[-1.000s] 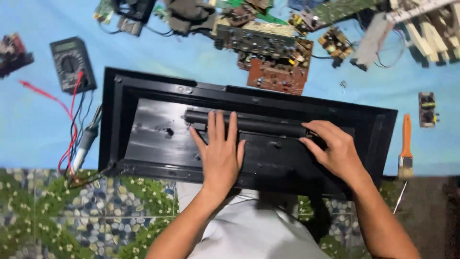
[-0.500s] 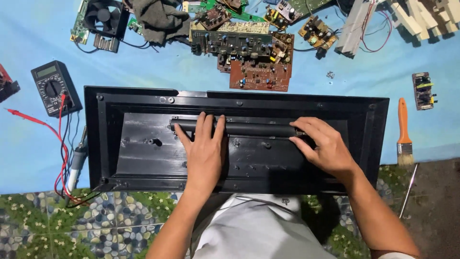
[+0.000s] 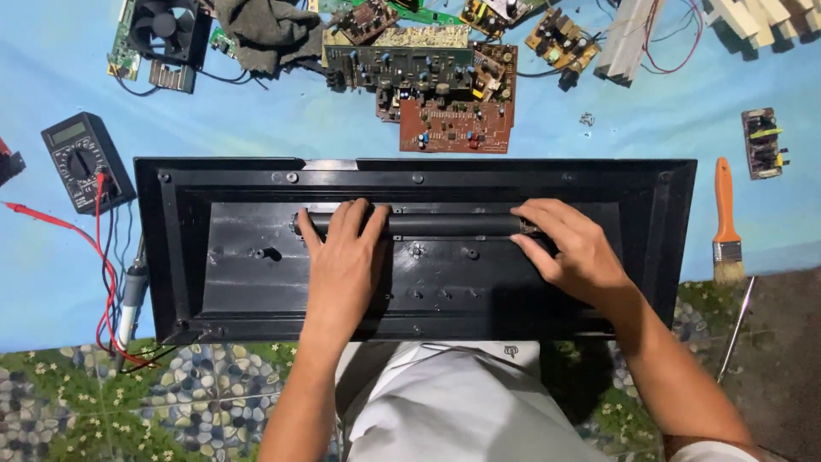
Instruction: The person cleans the inside of a black plastic casing using a small brush. They then place a cylindrical black component into the casing and use a screwdriver to secure it.
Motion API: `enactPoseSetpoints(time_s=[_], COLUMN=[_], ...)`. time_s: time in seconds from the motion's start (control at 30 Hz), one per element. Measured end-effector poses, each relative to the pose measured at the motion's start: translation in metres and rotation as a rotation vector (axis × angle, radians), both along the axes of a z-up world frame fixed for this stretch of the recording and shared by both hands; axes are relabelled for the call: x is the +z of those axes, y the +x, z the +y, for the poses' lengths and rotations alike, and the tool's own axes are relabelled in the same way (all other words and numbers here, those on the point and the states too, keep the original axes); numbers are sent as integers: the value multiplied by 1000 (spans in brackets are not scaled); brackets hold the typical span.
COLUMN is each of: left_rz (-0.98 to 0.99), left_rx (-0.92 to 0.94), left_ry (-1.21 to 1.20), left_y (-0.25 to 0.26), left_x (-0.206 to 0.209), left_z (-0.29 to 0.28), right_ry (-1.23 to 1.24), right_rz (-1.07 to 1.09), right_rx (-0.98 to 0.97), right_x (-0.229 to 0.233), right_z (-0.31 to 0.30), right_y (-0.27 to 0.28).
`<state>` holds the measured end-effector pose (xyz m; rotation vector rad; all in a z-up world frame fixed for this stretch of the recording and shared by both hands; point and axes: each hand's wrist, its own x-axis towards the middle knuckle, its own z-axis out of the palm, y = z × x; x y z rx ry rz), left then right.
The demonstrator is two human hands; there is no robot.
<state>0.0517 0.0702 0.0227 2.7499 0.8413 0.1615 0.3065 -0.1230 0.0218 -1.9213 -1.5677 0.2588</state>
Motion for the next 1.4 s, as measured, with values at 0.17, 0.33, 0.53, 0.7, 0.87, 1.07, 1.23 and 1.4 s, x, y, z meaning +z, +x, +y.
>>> enactPoseSetpoints(time_s=[0.17,0.33,0.53,0.7,0.87,1.07,1.23,1.4], left_rz=[-44,-56,-25,51,94,59,48,14], left_rx=[-55,-31,-32,-55,-45,-61,-69,-70], left_ry=[-50,-112,-135,36,27,86,84,171], left_y=[2,-2,1,4,5,3,0,-3], left_x=[5,7,2,-1,-7,-13,-14,-22], left_z=[7,5,0,-10,-12,-14,-12,-11], right_ry=[-15,-33,-36,-39,-41,-55,-72,6], right_rz=[20,16,2,-33,-64,-72,-52,32], right_rx=[-7,3,17,33,33,26,8,16], right_x=[5,1,3,13,11,9,8,17], right_z=[0,-1,-1,2,1,2,4,3], right_y=[1,0,1,-1,-1,-1,-1,1])
